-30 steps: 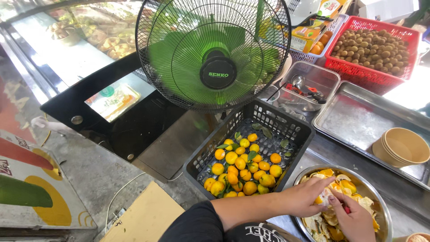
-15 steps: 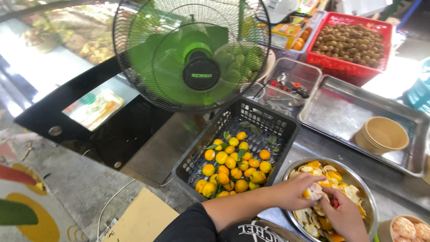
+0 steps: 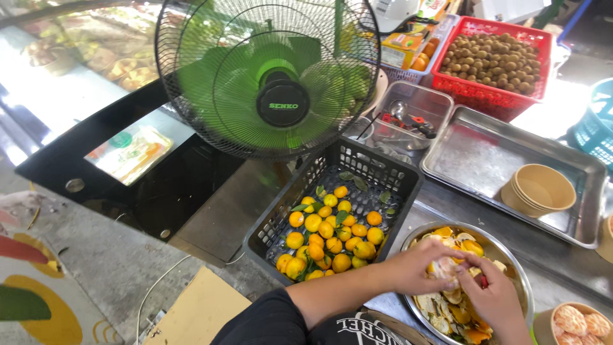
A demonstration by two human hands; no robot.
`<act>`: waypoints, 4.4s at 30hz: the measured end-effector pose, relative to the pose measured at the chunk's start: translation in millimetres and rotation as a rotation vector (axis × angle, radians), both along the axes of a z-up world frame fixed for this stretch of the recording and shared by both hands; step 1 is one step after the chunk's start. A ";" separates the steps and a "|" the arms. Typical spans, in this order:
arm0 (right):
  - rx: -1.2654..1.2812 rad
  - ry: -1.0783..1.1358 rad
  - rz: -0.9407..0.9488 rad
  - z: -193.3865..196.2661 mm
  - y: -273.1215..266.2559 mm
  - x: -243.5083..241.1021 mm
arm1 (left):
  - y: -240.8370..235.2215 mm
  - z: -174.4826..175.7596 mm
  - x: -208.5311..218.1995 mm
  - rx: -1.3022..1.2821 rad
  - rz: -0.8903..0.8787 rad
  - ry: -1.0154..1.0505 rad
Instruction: The person peels kumquats by hand and places the peeled fruit into paper cups, while placing the peels into a metal bowl.
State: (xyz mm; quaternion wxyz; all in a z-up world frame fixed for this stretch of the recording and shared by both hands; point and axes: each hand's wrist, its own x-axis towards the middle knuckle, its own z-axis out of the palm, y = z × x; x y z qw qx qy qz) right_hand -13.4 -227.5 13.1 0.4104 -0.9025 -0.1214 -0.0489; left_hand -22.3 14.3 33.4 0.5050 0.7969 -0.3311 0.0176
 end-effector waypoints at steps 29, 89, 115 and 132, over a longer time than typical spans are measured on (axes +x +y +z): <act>0.010 0.089 -0.291 27.3 33.1 -28.0 | -14.5 -37.3 18.0 -0.376 -0.062 0.632; -0.025 -0.310 -0.103 55.9 26.6 -30.6 | 7.2 5.2 12.5 -0.420 0.005 0.713; 0.387 0.023 -0.218 61.5 55.9 -45.1 | 10.7 -10.0 21.2 -0.931 -0.197 1.238; -0.143 -0.249 -0.135 67.8 34.7 -36.7 | 8.6 8.9 22.7 -1.046 -0.164 1.363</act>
